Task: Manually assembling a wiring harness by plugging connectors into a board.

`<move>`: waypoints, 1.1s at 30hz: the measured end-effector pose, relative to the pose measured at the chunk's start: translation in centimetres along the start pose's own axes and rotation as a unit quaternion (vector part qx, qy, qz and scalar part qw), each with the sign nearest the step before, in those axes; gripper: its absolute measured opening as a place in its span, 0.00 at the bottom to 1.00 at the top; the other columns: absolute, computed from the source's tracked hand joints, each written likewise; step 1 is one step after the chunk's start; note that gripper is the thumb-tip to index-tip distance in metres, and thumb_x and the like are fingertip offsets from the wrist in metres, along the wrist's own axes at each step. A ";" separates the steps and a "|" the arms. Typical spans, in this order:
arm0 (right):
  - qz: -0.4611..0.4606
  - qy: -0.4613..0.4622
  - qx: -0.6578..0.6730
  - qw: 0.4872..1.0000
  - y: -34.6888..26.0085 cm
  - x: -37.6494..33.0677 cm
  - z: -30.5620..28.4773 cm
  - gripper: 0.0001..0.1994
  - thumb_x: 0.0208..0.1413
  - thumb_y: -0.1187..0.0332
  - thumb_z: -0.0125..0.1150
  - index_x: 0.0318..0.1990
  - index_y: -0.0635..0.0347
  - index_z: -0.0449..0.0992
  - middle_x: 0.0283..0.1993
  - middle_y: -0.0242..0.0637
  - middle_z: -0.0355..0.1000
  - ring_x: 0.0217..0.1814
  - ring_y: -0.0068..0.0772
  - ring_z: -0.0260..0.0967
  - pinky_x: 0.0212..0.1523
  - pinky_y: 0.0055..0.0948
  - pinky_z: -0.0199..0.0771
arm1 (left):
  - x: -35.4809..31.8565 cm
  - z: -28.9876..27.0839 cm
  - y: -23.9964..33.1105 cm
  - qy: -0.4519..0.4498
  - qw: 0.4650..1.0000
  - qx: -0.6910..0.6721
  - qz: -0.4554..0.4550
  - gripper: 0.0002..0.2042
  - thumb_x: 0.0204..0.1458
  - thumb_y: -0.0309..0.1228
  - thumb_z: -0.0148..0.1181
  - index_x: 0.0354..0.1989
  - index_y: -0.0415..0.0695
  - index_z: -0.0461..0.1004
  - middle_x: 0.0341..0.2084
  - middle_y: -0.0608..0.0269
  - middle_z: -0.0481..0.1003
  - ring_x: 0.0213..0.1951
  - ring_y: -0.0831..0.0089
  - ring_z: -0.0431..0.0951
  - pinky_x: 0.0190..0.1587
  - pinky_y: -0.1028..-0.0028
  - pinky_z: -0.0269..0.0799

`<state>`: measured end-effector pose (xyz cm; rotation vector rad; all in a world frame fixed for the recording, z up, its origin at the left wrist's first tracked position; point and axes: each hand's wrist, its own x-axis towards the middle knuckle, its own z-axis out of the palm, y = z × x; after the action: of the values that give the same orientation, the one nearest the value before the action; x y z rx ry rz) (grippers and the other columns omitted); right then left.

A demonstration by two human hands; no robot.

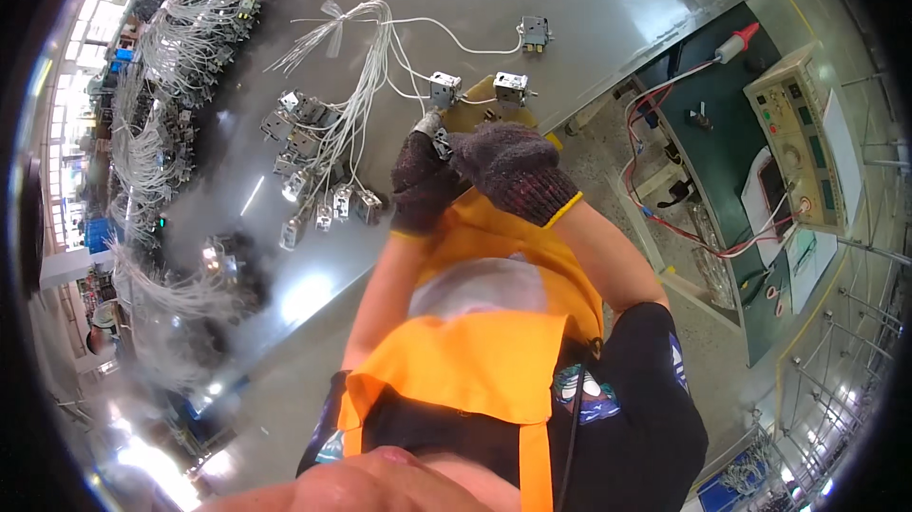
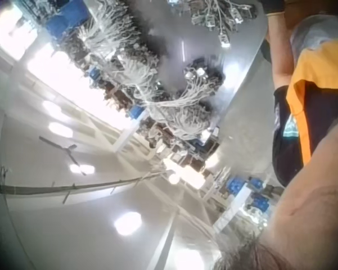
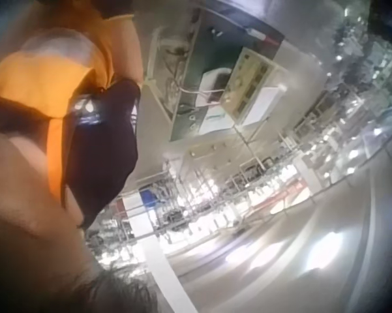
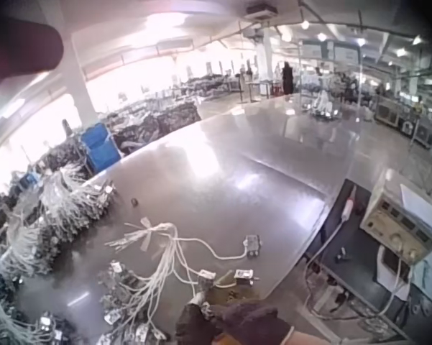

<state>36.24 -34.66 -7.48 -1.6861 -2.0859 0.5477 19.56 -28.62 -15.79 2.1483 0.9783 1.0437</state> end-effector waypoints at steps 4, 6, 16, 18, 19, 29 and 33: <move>0.054 -0.018 -0.134 0.989 -1.1 -0.3 1.2 0.08 0.57 0.66 0.53 0.41 0.54 0.76 0.31 0.47 0.73 0.35 0.51 0.73 0.39 0.43 0.73 | -0.5 0.8 -1.4 -0.002 0.997 -0.057 -0.049 0.22 0.44 0.34 0.68 0.46 0.39 0.69 0.31 0.47 0.72 0.36 0.46 0.74 0.38 0.56 0.70; -0.005 0.046 -0.142 0.989 -0.5 -0.5 2.0 0.07 0.55 0.66 0.54 0.37 0.55 0.76 0.30 0.48 0.74 0.33 0.51 0.74 0.35 0.45 0.74 | 0.0 -0.1 1.2 -0.003 0.999 0.027 -0.020 0.22 0.45 0.31 0.66 0.49 0.38 0.69 0.32 0.46 0.73 0.36 0.46 0.75 0.38 0.57 0.71; -0.005 0.014 -0.080 0.997 -0.8 -0.2 2.1 0.09 0.56 0.67 0.53 0.41 0.57 0.74 0.36 0.48 0.75 0.39 0.52 0.74 0.38 0.46 0.73 | -1.0 -0.7 1.1 -0.024 0.994 -0.037 -0.103 0.26 0.46 0.34 0.66 0.54 0.37 0.69 0.38 0.42 0.75 0.39 0.48 0.77 0.44 0.60 0.73; 0.011 -0.042 -0.043 0.998 -0.5 -1.1 1.7 0.11 0.56 0.68 0.55 0.46 0.55 0.73 0.40 0.48 0.75 0.42 0.53 0.73 0.40 0.46 0.71 | -1.8 -3.2 3.4 -0.027 0.999 0.034 -0.032 0.27 0.48 0.35 0.65 0.57 0.40 0.68 0.48 0.43 0.70 0.49 0.47 0.71 0.52 0.58 0.68; -0.057 0.045 -0.044 0.996 -1.2 -1.9 1.0 0.15 0.56 0.69 0.57 0.51 0.55 0.72 0.48 0.45 0.75 0.46 0.48 0.74 0.41 0.41 0.73 | -2.0 -5.1 4.4 -0.027 0.997 0.072 0.005 0.27 0.49 0.36 0.64 0.58 0.41 0.68 0.53 0.43 0.67 0.53 0.47 0.68 0.56 0.57 0.66; 0.131 -0.230 0.395 0.880 -4.7 0.9 6.3 0.30 0.57 0.68 0.64 0.68 0.49 0.63 0.58 0.28 0.72 0.48 0.18 0.69 0.43 0.18 0.71 | -4.7 -18.1 0.2 -0.248 0.905 0.344 0.038 0.29 0.52 0.26 0.59 0.65 0.49 0.63 0.63 0.47 0.63 0.64 0.48 0.63 0.64 0.58 0.61; 0.187 -0.106 0.411 0.886 -0.3 0.9 5.1 0.25 0.57 0.65 0.63 0.63 0.49 0.70 0.48 0.30 0.76 0.45 0.21 0.70 0.49 0.24 0.71 | -5.1 -18.8 -1.8 -0.205 0.934 0.291 0.042 0.21 0.49 0.25 0.48 0.55 0.46 0.70 0.53 0.50 0.69 0.56 0.52 0.69 0.56 0.62 0.67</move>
<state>33.10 -34.06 -11.55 -1.5085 -1.2922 1.5376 1.24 -28.63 -8.94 2.7509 1.0835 0.3123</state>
